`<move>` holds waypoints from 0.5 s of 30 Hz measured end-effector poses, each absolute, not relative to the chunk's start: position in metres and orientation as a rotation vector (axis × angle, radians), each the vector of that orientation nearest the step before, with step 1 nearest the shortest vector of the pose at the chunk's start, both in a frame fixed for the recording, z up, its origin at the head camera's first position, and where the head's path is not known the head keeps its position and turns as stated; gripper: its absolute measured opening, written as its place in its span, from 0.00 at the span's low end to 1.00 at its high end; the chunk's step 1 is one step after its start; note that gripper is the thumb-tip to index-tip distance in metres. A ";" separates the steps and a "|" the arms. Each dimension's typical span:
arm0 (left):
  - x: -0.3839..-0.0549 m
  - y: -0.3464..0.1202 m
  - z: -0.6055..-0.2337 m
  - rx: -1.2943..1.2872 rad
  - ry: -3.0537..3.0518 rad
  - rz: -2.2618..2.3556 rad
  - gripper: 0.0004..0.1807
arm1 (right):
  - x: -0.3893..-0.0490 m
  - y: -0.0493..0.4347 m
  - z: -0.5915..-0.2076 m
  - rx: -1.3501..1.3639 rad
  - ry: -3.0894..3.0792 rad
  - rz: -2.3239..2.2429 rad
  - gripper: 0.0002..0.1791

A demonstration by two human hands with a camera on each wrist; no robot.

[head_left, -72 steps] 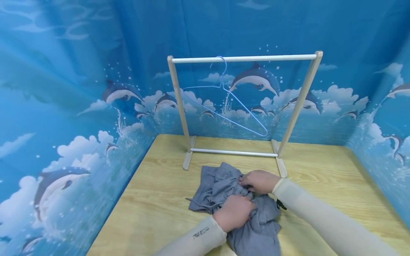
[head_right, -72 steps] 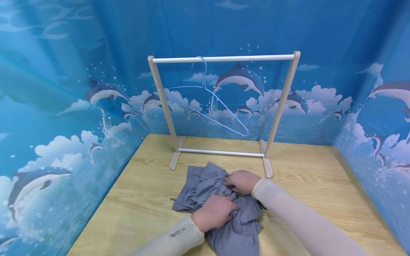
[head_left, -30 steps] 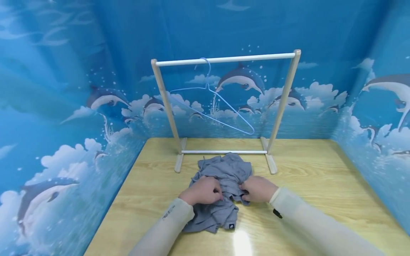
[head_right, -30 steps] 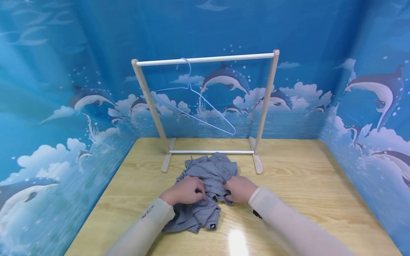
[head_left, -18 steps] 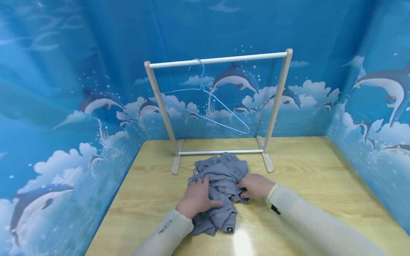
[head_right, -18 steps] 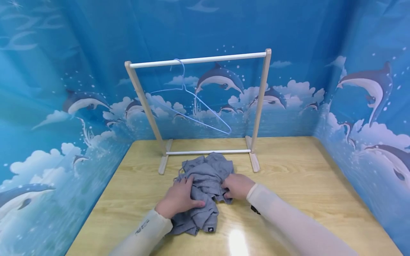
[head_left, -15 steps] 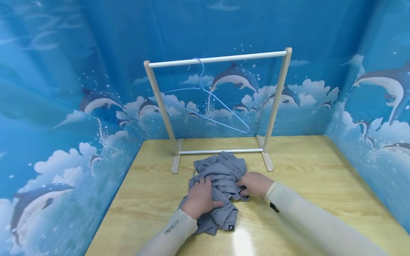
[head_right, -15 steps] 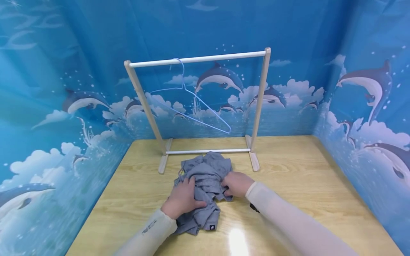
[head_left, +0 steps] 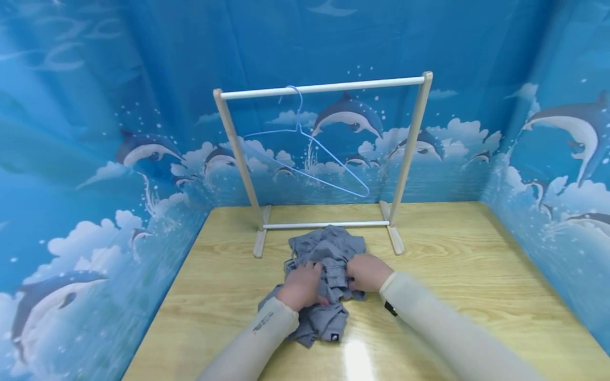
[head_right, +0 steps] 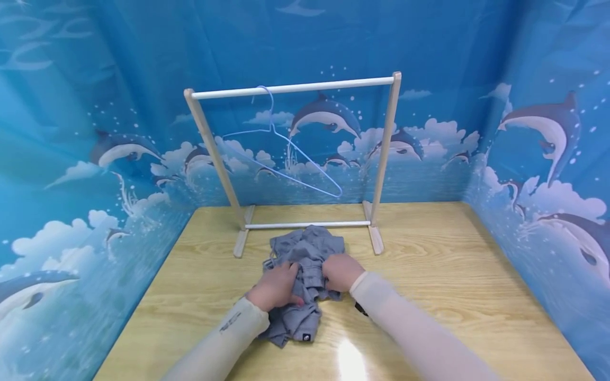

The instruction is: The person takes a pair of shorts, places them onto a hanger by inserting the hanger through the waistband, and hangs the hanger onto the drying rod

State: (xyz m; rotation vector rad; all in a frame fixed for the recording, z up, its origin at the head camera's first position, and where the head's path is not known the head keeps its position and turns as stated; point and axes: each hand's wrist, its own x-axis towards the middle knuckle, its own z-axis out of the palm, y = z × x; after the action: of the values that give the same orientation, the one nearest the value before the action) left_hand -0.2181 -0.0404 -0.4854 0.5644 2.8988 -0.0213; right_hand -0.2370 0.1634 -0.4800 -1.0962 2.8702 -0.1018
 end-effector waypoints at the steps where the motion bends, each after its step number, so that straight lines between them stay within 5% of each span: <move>1: -0.219 -0.039 -0.485 0.583 2.891 -0.037 0.54 | -0.234 0.158 -0.480 -1.102 2.895 -0.021 0.17; 15: -0.229 -0.024 -0.479 0.702 2.777 -0.217 0.48 | -0.197 0.111 -0.487 -1.026 2.980 0.588 0.11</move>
State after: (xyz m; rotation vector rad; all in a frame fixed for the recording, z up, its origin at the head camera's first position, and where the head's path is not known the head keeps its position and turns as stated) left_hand -0.2294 -0.0242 -0.4791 0.7024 2.7765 -0.2167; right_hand -0.1966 0.1108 -0.4874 -1.0256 2.9802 0.5880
